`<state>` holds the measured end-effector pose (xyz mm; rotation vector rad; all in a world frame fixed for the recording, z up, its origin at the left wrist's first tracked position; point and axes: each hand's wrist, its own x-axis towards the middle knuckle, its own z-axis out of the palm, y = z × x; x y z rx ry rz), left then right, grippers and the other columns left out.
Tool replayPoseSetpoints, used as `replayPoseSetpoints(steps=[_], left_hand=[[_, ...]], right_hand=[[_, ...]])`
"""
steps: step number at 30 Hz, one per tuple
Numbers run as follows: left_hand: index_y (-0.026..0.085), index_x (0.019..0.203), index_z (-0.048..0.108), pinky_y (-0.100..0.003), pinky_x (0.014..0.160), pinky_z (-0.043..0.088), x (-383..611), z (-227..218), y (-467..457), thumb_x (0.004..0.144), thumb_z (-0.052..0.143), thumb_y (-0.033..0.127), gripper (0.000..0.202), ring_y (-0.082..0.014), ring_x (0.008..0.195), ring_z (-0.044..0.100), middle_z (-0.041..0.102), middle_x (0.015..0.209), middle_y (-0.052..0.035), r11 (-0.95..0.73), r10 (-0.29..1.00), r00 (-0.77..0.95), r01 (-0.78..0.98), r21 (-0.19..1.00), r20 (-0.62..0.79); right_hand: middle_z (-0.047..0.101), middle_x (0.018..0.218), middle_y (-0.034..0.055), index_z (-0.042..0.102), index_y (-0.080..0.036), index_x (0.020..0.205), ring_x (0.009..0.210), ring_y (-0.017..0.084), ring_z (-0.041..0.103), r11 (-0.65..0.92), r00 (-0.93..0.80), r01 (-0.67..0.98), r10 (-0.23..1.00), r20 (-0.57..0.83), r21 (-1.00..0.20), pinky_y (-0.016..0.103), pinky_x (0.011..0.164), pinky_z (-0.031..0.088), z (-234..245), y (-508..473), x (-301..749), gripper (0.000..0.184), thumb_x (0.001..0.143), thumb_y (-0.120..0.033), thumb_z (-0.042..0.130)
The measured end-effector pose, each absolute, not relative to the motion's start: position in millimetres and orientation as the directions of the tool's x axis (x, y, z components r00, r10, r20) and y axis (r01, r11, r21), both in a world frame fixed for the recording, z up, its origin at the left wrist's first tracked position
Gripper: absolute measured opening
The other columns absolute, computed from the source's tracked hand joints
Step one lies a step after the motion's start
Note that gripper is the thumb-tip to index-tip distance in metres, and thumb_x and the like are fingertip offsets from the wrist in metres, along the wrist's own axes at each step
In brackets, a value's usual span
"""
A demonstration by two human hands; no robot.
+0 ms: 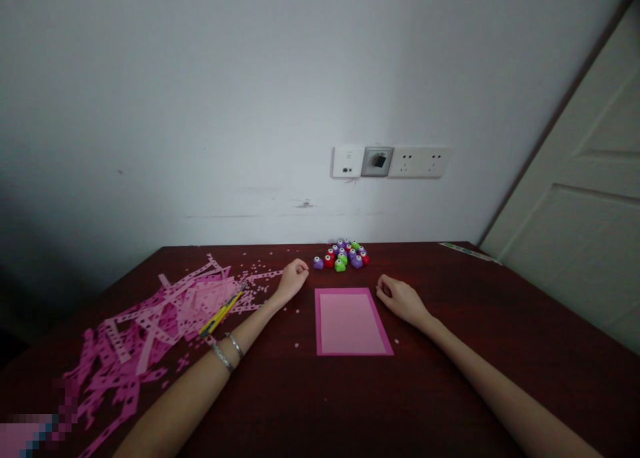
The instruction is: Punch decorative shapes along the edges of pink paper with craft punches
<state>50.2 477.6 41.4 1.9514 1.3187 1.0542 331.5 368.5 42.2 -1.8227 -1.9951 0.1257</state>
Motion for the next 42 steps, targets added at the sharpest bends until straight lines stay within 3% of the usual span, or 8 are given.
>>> replayPoseSetpoints(steps=[17,23,34,42], left_hand=[[0.015,0.081,0.054,-0.021,0.055,0.036,46,36,488,0.069,0.052,0.014,0.012,-0.0097,0.054,0.047,0.047,0.057,0.0060,-0.347,0.937,0.205,0.487,0.802,0.281],[0.014,0.089,0.061,-0.024,0.059,0.039,39,60,514,0.062,0.067,0.033,0.033,-0.0128,0.062,0.052,0.056,0.066,0.0017,-0.463,0.868,0.436,0.538,0.704,0.237],[0.016,0.103,0.064,-0.029,0.075,0.041,50,45,552,0.065,0.068,0.038,0.044,-0.0187,0.081,0.055,0.063,0.085,-0.0049,-0.614,0.767,0.609,0.606,0.506,0.202],[0.017,0.103,0.066,-0.028,0.073,0.042,49,45,550,0.069,0.065,0.038,0.040,-0.0173,0.078,0.055,0.064,0.088,-0.0052,-0.611,0.754,0.632,0.578,0.542,0.176]], right_hand=[[0.057,0.069,-0.0001,0.048,-0.021,0.075,0.059,0.014,0.053,0.149,-0.053,0.934,0.956,0.287,-0.324,0.022,0.053,0.032,39,367,332,0.008,0.080,-0.025,0.044],[0.058,0.069,0.0000,0.048,-0.021,0.075,0.059,0.014,0.053,0.139,-0.046,0.939,0.957,0.287,-0.313,0.023,0.053,0.032,39,367,332,0.008,0.081,-0.025,0.044],[0.057,0.070,0.0000,0.048,-0.021,0.075,0.059,0.013,0.052,0.142,-0.048,0.943,0.952,0.302,-0.299,0.022,0.053,0.031,39,367,331,0.008,0.081,-0.025,0.043],[0.057,0.069,0.0001,0.047,-0.021,0.074,0.058,0.013,0.051,0.153,-0.055,0.941,0.950,0.307,-0.303,0.022,0.052,0.031,40,367,331,0.008,0.081,-0.025,0.044]])
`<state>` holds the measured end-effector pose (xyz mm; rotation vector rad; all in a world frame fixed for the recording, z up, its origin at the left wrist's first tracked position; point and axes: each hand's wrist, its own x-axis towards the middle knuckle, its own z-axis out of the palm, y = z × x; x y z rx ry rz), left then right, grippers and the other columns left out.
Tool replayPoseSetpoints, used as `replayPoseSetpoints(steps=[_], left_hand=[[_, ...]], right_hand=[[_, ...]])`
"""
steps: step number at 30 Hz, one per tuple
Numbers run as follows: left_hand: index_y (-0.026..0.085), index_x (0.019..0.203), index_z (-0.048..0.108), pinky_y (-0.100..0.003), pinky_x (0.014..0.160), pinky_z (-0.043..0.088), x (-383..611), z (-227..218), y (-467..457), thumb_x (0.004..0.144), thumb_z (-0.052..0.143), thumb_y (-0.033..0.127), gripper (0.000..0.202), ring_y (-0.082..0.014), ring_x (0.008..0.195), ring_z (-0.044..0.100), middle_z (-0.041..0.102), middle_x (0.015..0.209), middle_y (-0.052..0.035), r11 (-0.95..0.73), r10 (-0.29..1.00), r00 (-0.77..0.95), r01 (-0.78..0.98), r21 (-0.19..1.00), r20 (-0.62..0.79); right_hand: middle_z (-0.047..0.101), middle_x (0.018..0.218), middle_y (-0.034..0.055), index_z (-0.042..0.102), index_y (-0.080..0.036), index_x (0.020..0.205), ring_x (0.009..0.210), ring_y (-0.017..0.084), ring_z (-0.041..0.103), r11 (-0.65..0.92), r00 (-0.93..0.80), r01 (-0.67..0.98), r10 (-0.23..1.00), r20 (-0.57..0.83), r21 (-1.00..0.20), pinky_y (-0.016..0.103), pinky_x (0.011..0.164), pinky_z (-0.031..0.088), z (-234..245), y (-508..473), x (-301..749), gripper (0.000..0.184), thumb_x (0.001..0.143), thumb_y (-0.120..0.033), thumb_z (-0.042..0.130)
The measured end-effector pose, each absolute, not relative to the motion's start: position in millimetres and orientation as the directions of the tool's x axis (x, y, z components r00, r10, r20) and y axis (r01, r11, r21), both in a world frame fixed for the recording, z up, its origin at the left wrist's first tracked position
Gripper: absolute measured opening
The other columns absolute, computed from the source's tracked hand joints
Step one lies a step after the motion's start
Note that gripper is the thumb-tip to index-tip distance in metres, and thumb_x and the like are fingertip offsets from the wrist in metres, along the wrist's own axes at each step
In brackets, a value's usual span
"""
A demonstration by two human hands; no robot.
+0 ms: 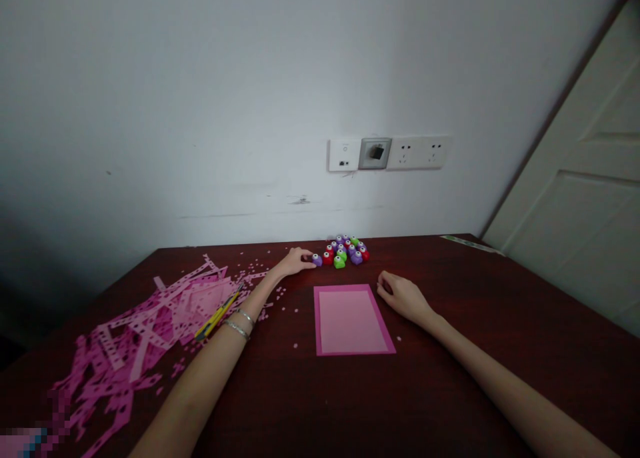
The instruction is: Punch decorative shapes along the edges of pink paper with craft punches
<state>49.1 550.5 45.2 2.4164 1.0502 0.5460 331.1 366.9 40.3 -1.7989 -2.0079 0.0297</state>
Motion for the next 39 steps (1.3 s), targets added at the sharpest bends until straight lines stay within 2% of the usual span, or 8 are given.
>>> replayPoseSetpoints(steps=[8,11,15,18,27,31,34,39], left_hand=[[0.014,0.095,0.067,-0.025,0.065,0.039,48,52,544,0.070,0.063,0.036,0.033,-0.0141,0.070,0.052,0.064,0.081,-0.0035,-0.588,0.758,0.627,0.541,0.601,0.178],[0.013,0.092,0.067,-0.024,0.061,0.038,48,71,534,0.071,0.062,0.036,0.032,-0.0127,0.064,0.050,0.063,0.074,-0.0026,-0.571,0.763,0.618,0.508,0.645,0.189],[0.013,0.089,0.067,-0.025,0.064,0.037,49,104,511,0.072,0.062,0.036,0.029,-0.0128,0.068,0.049,0.062,0.077,-0.0036,-0.627,0.729,0.613,0.420,0.656,0.304],[0.013,0.088,0.066,-0.025,0.063,0.037,52,116,492,0.071,0.063,0.036,0.029,-0.0122,0.067,0.048,0.061,0.077,-0.0035,-0.623,0.726,0.608,0.385,0.681,0.320],[0.014,0.087,0.066,-0.025,0.061,0.038,71,109,458,0.070,0.065,0.036,0.027,-0.0117,0.066,0.050,0.060,0.078,-0.0026,-0.610,0.678,0.689,0.335,0.718,0.254],[0.016,0.087,0.066,-0.025,0.060,0.038,78,109,451,0.070,0.066,0.035,0.025,-0.0110,0.067,0.049,0.060,0.080,-0.0017,-0.633,0.640,0.722,0.299,0.714,0.264],[0.018,0.086,0.066,-0.024,0.060,0.038,83,108,446,0.070,0.066,0.035,0.023,-0.0103,0.066,0.049,0.059,0.077,-0.0004,-0.651,0.605,0.748,0.266,0.711,0.274],[0.017,0.083,0.066,-0.023,0.058,0.038,92,109,433,0.070,0.067,0.033,0.021,-0.0098,0.065,0.049,0.057,0.074,0.0005,-0.630,0.582,0.773,0.233,0.740,0.253]], right_hand=[[0.057,0.069,-0.0003,0.047,-0.020,0.074,0.058,0.013,0.051,0.159,-0.060,0.940,0.948,0.312,-0.302,0.022,0.052,0.030,41,366,331,0.009,0.081,-0.025,0.043],[0.057,0.069,-0.0001,0.047,-0.020,0.074,0.057,0.013,0.051,0.153,-0.056,0.941,0.950,0.306,-0.301,0.022,0.052,0.030,41,366,331,0.009,0.081,-0.025,0.044],[0.057,0.069,-0.0002,0.048,-0.020,0.075,0.057,0.012,0.051,0.156,-0.054,0.937,0.949,0.311,-0.314,0.022,0.053,0.031,41,366,331,0.008,0.081,-0.025,0.044],[0.056,0.066,-0.0005,0.049,-0.020,0.075,0.056,0.013,0.051,0.154,-0.044,0.927,0.950,0.308,-0.342,0.022,0.052,0.032,39,367,333,0.008,0.080,-0.026,0.045],[0.057,0.064,-0.0002,0.060,-0.019,0.078,0.058,0.014,0.053,0.175,-0.015,0.816,0.959,0.283,-0.551,0.024,0.055,0.039,47,371,336,0.015,0.077,-0.032,0.053],[0.057,0.076,0.0021,0.064,-0.018,0.092,0.063,0.013,0.051,0.296,-0.045,0.673,0.931,0.362,-0.678,0.025,0.059,0.043,71,366,324,0.027,0.074,-0.037,0.059],[0.057,0.094,0.0047,0.063,-0.019,0.098,0.063,0.011,0.051,0.339,-0.117,0.558,0.936,0.333,-0.757,0.025,0.062,0.046,87,359,313,0.032,0.072,-0.037,0.062],[0.058,0.097,0.0047,0.062,-0.019,0.100,0.065,0.010,0.052,0.361,-0.187,0.502,0.933,0.309,-0.786,0.025,0.060,0.046,93,352,300,0.031,0.073,-0.034,0.063]])
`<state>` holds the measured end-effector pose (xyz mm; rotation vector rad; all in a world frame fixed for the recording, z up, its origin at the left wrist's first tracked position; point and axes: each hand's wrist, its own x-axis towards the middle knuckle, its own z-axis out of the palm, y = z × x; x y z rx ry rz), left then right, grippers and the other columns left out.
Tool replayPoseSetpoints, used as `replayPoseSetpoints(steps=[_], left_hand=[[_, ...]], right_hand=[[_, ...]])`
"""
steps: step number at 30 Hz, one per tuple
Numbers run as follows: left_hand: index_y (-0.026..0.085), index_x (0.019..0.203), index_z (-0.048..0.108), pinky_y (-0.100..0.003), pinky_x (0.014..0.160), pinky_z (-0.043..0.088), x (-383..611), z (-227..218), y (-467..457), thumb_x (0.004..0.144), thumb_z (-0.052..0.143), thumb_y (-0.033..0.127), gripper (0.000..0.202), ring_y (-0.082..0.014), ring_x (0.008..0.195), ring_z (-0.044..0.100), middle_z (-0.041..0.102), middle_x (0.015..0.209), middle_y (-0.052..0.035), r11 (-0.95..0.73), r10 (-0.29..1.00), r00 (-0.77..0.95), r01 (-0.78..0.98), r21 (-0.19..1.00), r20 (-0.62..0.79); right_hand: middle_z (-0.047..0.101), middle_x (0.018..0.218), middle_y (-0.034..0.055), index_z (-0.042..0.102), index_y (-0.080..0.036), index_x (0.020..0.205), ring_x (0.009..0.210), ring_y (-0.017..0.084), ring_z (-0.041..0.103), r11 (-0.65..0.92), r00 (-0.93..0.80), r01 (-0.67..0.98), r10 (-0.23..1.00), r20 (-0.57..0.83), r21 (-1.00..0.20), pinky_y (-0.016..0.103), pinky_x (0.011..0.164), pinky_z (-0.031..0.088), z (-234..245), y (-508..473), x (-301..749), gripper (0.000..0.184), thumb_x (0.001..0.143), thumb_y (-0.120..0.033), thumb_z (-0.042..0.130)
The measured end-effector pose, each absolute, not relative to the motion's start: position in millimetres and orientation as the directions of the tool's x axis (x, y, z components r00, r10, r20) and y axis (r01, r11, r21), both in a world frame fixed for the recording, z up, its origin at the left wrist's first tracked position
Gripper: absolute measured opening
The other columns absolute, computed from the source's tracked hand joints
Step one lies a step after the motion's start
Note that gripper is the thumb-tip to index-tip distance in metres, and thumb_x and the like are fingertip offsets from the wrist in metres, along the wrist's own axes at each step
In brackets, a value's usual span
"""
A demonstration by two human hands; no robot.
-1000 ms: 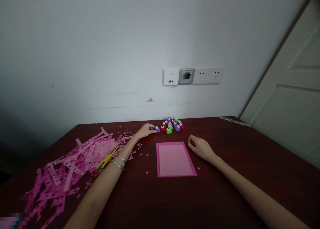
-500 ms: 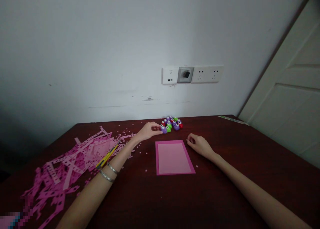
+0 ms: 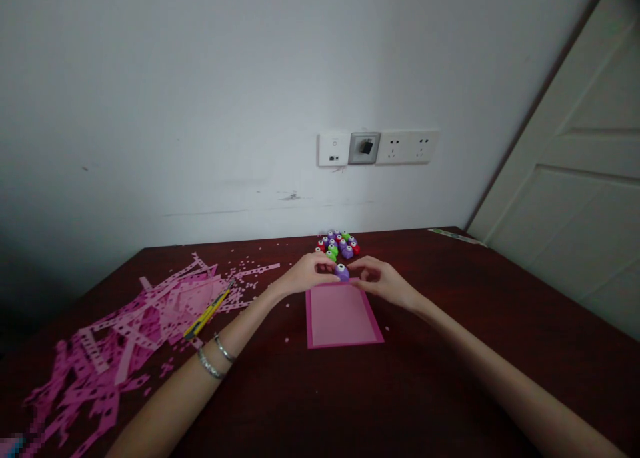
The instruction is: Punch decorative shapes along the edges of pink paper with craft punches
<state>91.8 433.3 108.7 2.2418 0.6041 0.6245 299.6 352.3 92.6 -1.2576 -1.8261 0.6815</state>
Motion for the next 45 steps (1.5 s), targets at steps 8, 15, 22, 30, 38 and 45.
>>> replayPoseSetpoints(steps=[8,15,22,30,38,45], left_hand=[[0.018,0.084,0.065,-0.024,0.059,0.039,95,110,428,0.070,0.066,0.032,0.020,-0.0103,0.066,0.048,0.056,0.076,-0.0004,-0.625,0.561,0.793,0.215,0.751,0.239],[0.017,0.086,0.065,-0.023,0.060,0.038,93,112,427,0.071,0.065,0.031,0.020,-0.0103,0.066,0.048,0.055,0.076,0.0000,-0.684,0.519,0.814,0.211,0.698,0.262],[0.016,0.090,0.065,-0.022,0.061,0.039,90,117,421,0.071,0.066,0.029,0.023,-0.0108,0.069,0.051,0.059,0.080,-0.0016,-0.672,0.523,0.823,0.239,0.701,0.221],[0.014,0.091,0.067,-0.024,0.065,0.043,66,100,436,0.074,0.060,0.028,0.023,-0.0139,0.072,0.057,0.065,0.084,-0.0052,-0.669,0.563,0.815,0.353,0.654,0.135],[0.016,0.085,0.070,-0.024,0.066,0.041,56,74,452,0.072,0.059,0.020,0.017,-0.0155,0.071,0.057,0.066,0.081,-0.0054,-0.744,0.571,0.810,0.441,0.502,0.133],[0.017,0.083,0.069,-0.025,0.068,0.040,59,73,453,0.071,0.062,0.027,0.017,-0.0165,0.073,0.056,0.064,0.080,-0.0048,-0.723,0.596,0.796,0.471,0.505,0.111]], right_hand=[[0.058,0.096,0.0043,0.062,-0.018,0.097,0.068,0.010,0.053,0.388,-0.195,0.472,0.922,0.335,-0.792,0.024,0.062,0.046,93,350,292,0.026,0.074,-0.028,0.062],[0.061,0.081,0.0021,0.063,-0.016,0.092,0.065,0.011,0.053,0.398,-0.176,0.522,0.916,0.361,-0.754,0.023,0.060,0.044,95,345,285,0.022,0.073,-0.027,0.063],[0.064,0.074,0.0025,0.066,-0.014,0.085,0.065,0.013,0.056,0.317,-0.119,0.601,0.943,0.310,-0.733,0.024,0.060,0.044,103,340,276,0.022,0.068,-0.029,0.066],[0.063,0.062,0.0019,0.066,-0.017,0.071,0.058,0.015,0.057,0.058,0.123,0.695,0.973,0.197,-0.717,0.022,0.050,0.040,106,295,261,0.019,0.063,-0.033,0.069],[0.064,0.065,0.0029,0.064,-0.019,0.068,0.059,0.017,0.058,-0.024,0.182,0.722,0.971,0.157,-0.692,0.025,0.053,0.041,79,253,226,0.012,0.066,-0.031,0.065],[0.064,0.071,0.0048,0.064,-0.019,0.075,0.063,0.019,0.060,0.036,0.134,0.710,0.974,0.185,-0.703,0.028,0.058,0.046,71,244,217,0.009,0.067,-0.022,0.060]])
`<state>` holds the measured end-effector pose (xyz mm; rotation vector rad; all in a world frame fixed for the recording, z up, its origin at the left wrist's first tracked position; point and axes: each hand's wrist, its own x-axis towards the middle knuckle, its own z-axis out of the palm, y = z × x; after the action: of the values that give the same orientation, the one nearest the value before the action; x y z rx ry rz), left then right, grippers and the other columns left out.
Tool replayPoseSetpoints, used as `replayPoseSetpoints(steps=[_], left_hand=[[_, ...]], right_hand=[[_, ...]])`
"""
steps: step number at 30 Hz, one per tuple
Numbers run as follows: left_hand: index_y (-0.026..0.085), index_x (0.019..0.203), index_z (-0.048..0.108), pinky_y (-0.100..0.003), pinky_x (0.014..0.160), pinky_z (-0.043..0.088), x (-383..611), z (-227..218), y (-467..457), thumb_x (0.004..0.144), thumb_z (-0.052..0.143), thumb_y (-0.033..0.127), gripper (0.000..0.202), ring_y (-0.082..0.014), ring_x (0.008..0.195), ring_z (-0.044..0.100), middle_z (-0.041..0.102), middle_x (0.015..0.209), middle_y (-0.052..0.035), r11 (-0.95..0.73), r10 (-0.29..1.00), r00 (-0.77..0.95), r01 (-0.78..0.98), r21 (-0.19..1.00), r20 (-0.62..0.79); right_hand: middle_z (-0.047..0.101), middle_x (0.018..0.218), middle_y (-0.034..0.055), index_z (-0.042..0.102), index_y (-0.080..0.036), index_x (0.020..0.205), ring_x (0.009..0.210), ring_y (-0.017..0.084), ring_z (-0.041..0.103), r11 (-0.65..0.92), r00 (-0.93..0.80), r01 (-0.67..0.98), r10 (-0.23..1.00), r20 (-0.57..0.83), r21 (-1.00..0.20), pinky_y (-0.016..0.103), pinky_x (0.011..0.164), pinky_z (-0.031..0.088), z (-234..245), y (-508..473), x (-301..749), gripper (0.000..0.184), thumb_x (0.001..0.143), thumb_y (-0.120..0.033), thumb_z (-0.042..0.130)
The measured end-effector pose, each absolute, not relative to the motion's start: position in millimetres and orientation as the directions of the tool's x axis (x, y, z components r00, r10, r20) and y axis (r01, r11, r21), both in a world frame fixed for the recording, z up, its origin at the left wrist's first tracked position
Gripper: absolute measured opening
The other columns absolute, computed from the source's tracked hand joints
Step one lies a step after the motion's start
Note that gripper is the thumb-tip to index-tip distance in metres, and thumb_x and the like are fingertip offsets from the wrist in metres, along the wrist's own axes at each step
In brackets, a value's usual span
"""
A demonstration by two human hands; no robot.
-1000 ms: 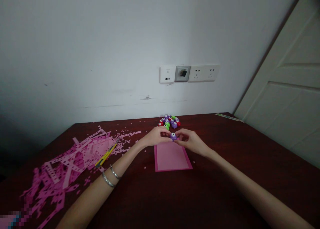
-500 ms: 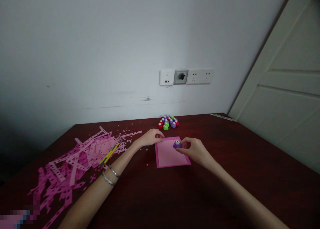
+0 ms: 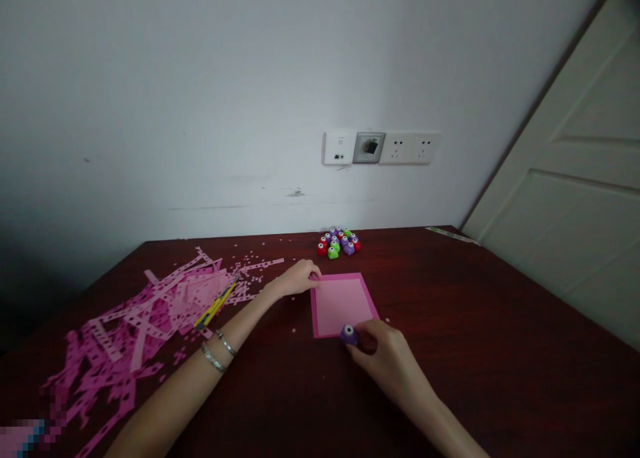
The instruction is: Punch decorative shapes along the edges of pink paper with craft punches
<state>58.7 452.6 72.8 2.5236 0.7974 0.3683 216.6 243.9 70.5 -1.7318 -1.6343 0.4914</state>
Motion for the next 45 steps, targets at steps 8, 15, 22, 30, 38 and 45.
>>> replayPoseSetpoints(steps=[8,15,22,30,38,45], left_hand=[[0.016,0.079,0.064,-0.025,0.065,0.040,63,70,455,0.066,0.069,0.036,0.024,-0.0173,0.074,0.055,0.059,0.081,-0.0051,-0.703,0.619,0.781,0.506,0.500,0.079],[0.015,0.074,0.062,-0.024,0.061,0.041,66,65,455,0.064,0.069,0.031,0.020,-0.0155,0.067,0.055,0.060,0.075,-0.0034,-0.618,0.664,0.747,0.531,0.579,0.023],[0.015,0.071,0.059,-0.023,0.059,0.040,67,65,453,0.062,0.067,0.024,0.015,-0.0139,0.065,0.054,0.060,0.072,-0.0012,-0.581,0.691,0.722,0.532,0.615,0.029],[0.013,0.068,0.060,-0.021,0.050,0.035,65,68,460,0.064,0.064,0.025,0.014,-0.0101,0.051,0.051,0.059,0.056,0.0019,-0.416,0.730,0.682,0.492,0.764,-0.041],[0.010,0.072,0.067,-0.020,0.042,0.026,57,78,460,0.066,0.063,0.025,0.017,-0.0061,0.041,0.042,0.053,0.047,0.0020,-0.189,0.724,0.668,0.433,0.881,-0.173],[0.008,0.071,0.066,-0.020,0.039,0.023,57,78,456,0.063,0.065,0.023,0.017,-0.0047,0.041,0.039,0.052,0.049,0.0018,-0.032,0.736,0.634,0.382,0.924,-0.237]], right_hand=[[0.067,0.076,0.0051,0.066,-0.020,0.078,0.067,0.020,0.063,0.013,0.136,0.581,0.984,0.113,-0.814,0.030,0.063,0.051,73,243,220,0.014,0.065,-0.018,0.061],[0.068,0.075,0.0046,0.067,-0.021,0.078,0.067,0.021,0.064,-0.040,0.136,0.558,0.990,0.043,-0.829,0.030,0.063,0.051,72,243,222,0.014,0.065,-0.023,0.064],[0.068,0.072,0.0038,0.068,-0.020,0.076,0.065,0.020,0.062,-0.074,0.150,0.582,0.989,0.017,-0.810,0.028,0.062,0.049,71,243,224,0.014,0.063,-0.025,0.066],[0.068,0.072,0.0030,0.068,-0.018,0.076,0.064,0.018,0.062,-0.106,0.165,0.639,0.986,0.001,-0.762,0.026,0.060,0.046,82,242,223,0.013,0.068,-0.027,0.064],[0.068,0.070,0.0019,0.068,-0.018,0.073,0.063,0.017,0.061,-0.081,0.179,0.684,0.982,0.060,-0.725,0.026,0.060,0.045,78,244,226,0.012,0.069,-0.029,0.065],[0.068,0.068,0.0025,0.069,-0.019,0.074,0.058,0.017,0.061,-0.012,0.191,0.730,0.964,0.188,-0.684,0.026,0.055,0.046,72,242,226,0.016,0.071,-0.034,0.064]])
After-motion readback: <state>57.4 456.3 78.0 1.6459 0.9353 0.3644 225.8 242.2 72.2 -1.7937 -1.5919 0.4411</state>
